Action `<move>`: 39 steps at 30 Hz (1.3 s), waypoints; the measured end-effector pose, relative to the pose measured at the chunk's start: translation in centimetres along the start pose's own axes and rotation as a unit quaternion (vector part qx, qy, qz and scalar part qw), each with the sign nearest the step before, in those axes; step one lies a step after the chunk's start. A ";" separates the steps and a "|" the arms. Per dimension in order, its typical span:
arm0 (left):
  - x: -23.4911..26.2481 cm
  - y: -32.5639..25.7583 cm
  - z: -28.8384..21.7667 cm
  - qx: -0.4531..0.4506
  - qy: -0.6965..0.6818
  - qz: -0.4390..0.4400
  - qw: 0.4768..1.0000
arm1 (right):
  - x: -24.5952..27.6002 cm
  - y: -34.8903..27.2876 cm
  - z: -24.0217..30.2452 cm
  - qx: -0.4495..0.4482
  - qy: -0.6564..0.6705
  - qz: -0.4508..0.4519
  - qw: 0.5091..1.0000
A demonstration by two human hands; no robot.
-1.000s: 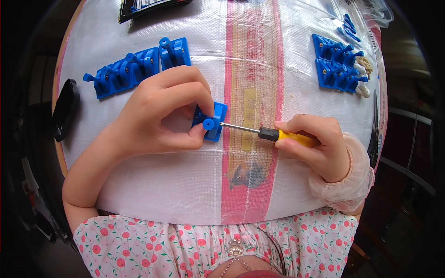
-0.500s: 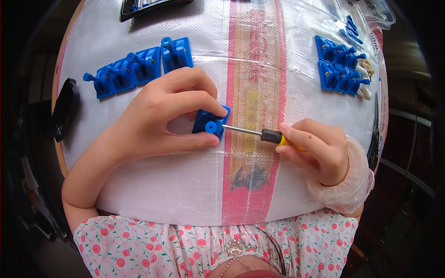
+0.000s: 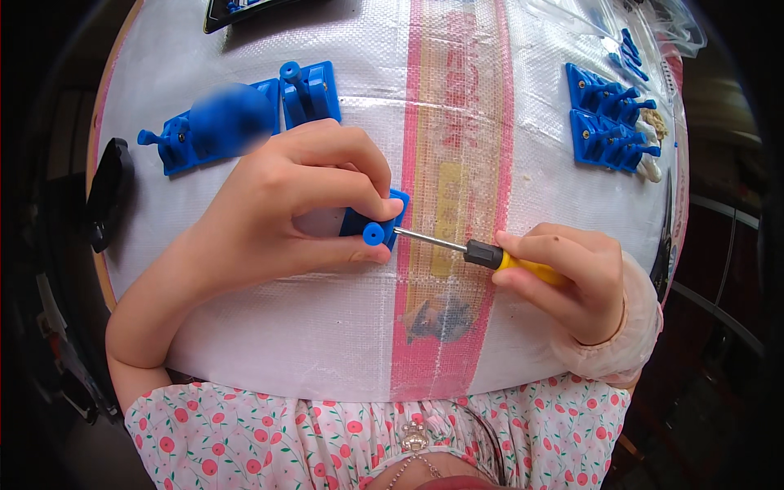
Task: Assembling blue plastic components using a yellow-handled screwdriver.
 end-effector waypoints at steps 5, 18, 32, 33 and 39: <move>0.0 0.0 0.0 0.002 0.002 0.004 1.000 | -0.2 -0.5 -1.8 -0.072 0.066 -0.006 0.995; -0.1 0.0 -0.1 -0.025 0.017 -0.007 1.000 | -1.1 -1.1 -1.9 -0.083 0.119 -0.005 0.989; -0.1 0.0 0.2 0.010 0.000 -0.004 1.000 | -1.7 0.2 0.9 0.000 -0.104 0.079 0.991; -0.2 0.1 0.2 0.009 -0.004 -0.003 1.000 | -1.7 0.2 0.7 0.001 -0.087 0.080 0.993; -0.2 0.3 0.0 0.000 -0.009 0.008 1.000 | -1.6 -0.2 -0.8 -0.030 0.069 0.058 0.995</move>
Point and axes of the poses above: each hand's wrist, its own y-axis towards the middle knuckle, its own x-axis out of the back of the hand, z = x × y, the point moved 9 cm from there along y, towards the middle knuckle, and after that the axes turned 14 degrees about x, right-handed, at the moved point
